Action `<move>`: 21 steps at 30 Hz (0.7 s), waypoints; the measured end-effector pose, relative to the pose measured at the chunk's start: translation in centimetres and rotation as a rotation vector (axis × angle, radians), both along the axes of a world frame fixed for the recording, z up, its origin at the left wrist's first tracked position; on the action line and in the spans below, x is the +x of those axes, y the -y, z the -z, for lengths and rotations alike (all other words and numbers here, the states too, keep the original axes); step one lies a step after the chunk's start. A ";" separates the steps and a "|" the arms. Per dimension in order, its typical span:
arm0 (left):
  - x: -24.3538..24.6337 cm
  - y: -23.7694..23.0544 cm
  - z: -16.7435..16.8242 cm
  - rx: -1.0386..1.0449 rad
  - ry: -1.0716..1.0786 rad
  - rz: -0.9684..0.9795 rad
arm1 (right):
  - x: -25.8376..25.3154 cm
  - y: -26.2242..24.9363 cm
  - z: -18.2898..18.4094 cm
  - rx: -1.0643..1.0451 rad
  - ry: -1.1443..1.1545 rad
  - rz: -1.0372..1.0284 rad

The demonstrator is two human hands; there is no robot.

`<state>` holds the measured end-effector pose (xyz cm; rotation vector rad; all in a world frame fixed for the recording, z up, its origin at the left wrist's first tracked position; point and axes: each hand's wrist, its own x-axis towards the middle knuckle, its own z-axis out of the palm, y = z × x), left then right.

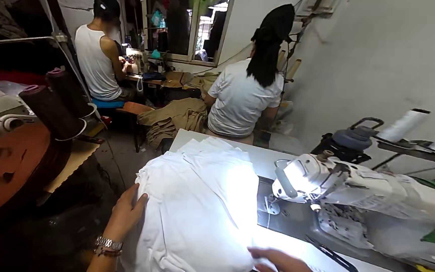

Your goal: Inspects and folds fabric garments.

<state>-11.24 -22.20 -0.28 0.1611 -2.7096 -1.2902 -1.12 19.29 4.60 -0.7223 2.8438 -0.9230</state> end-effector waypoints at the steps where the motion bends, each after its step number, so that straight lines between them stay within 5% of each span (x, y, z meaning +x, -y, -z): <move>1: 0.1 -0.2 -0.1 0.019 0.004 -0.001 | -2.8 1.5 0.0 -0.021 -0.103 -0.002; 9: -3.5 -0.9 -0.6 0.150 0.226 -0.047 | -20.4 10.2 3.2 0.086 -0.347 0.321; 21: 0.5 -2.1 -0.3 -0.025 0.131 -0.034 | -16.6 9.2 7.3 0.094 -0.526 0.405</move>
